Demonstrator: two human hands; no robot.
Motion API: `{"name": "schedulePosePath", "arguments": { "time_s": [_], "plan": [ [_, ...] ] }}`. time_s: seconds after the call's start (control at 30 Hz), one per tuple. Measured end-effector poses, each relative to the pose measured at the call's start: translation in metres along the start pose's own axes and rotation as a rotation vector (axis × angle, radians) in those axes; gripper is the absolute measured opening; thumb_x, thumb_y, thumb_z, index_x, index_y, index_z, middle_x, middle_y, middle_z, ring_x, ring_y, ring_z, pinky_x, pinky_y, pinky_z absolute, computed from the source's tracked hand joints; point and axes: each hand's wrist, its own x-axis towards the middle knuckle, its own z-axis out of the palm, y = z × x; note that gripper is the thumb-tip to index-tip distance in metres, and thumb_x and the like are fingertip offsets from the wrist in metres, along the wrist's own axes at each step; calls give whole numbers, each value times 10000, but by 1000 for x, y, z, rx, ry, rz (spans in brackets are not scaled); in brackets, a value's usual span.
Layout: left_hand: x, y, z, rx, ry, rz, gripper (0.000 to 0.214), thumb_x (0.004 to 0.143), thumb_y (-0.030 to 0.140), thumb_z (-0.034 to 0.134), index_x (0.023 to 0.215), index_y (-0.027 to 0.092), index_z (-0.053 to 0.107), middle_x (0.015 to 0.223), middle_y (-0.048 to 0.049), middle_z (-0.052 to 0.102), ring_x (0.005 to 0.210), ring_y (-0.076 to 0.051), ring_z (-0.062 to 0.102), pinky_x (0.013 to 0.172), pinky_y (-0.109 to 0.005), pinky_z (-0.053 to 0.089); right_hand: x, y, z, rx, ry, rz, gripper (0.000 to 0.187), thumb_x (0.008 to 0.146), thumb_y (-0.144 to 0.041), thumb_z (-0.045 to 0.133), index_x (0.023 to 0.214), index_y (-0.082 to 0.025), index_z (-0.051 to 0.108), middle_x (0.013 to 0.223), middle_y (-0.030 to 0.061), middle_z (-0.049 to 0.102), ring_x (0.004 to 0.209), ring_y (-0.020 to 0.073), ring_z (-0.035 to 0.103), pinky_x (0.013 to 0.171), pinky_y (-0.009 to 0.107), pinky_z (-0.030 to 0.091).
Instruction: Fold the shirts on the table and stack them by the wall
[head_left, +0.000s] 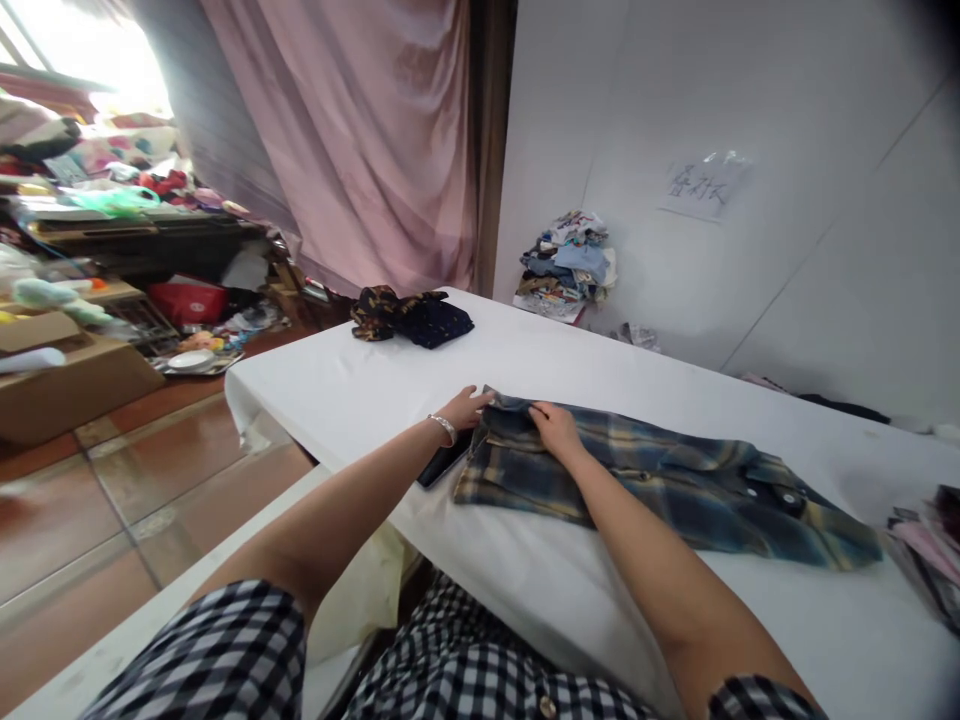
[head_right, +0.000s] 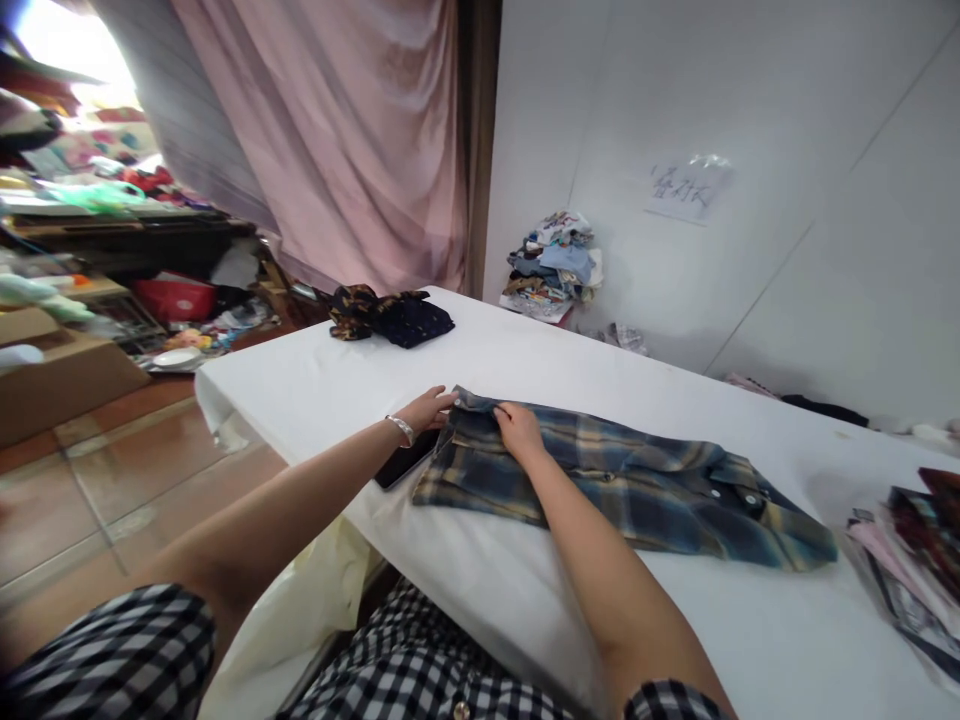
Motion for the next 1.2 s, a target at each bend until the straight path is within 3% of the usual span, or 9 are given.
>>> {"name": "schedulePosePath", "arguments": {
  "time_s": [0.07,0.17,0.27,0.43,0.57,0.8,0.97,1.07,1.2],
  "plan": [
    [-2,-5,-3,-17,-30,3,923,762,422,711,1500,145,230,1059,-121,686,809,-183,656,732,-291,516,-7,6,-5,65,57,-80,365,977,-280,387,1182,-218,682,1197,64,706,1112,210,635,972,327,476],
    [-3,-11,-5,-25,-80,20,978,680,209,727,1511,136,216,1082,-118,689,833,-187,652,716,-282,512,-23,14,-4,14,-79,-321,307,943,-251,461,1101,-210,721,1222,67,695,1189,220,601,1059,377,431],
    [-1,-14,-6,-5,-90,44,956,668,181,704,1505,150,242,1069,-112,698,836,-198,656,701,-285,511,-37,20,4,-62,-155,-414,291,940,-227,474,1059,-200,738,1242,92,684,1229,235,580,1082,424,414],
    [0,-15,-1,159,-23,103,785,699,316,733,1401,174,411,1019,-108,708,901,-255,667,743,-334,522,-48,12,16,-116,-153,-329,330,947,-280,495,1207,-207,683,1377,119,590,1351,283,469,1099,515,379],
    [-4,-8,9,380,31,192,617,648,214,771,1223,178,552,1065,-115,701,1001,-293,649,867,-369,503,-54,0,8,-103,-213,-277,423,955,-391,496,1332,-230,599,1468,116,499,1417,288,374,1145,542,298],
    [-6,21,7,403,151,244,712,756,232,680,1407,189,396,1196,-116,665,1069,-260,632,925,-346,488,-63,30,-28,-157,14,0,508,987,-472,386,1420,-233,505,1549,106,385,1473,282,253,1178,548,193],
    [-2,12,10,381,147,69,710,712,299,753,1341,153,458,1090,-147,700,980,-298,675,750,-350,547,-77,57,-29,-242,-183,178,568,971,-491,420,1472,-225,432,1587,135,299,1483,311,215,1171,553,184],
    [1,0,13,372,88,88,726,695,326,779,1331,179,460,1110,-140,700,1009,-308,670,740,-355,551,-81,57,-23,-251,-127,156,596,970,-512,408,1501,-241,381,1617,123,212,1499,311,150,1178,559,151],
    [0,-2,12,427,69,95,795,669,180,776,1386,201,432,1042,-135,723,976,-325,679,734,-373,541,-85,53,-15,-224,-162,102,587,959,-510,434,1492,-266,395,1616,114,225,1499,325,136,1167,598,130]
  ]
}}
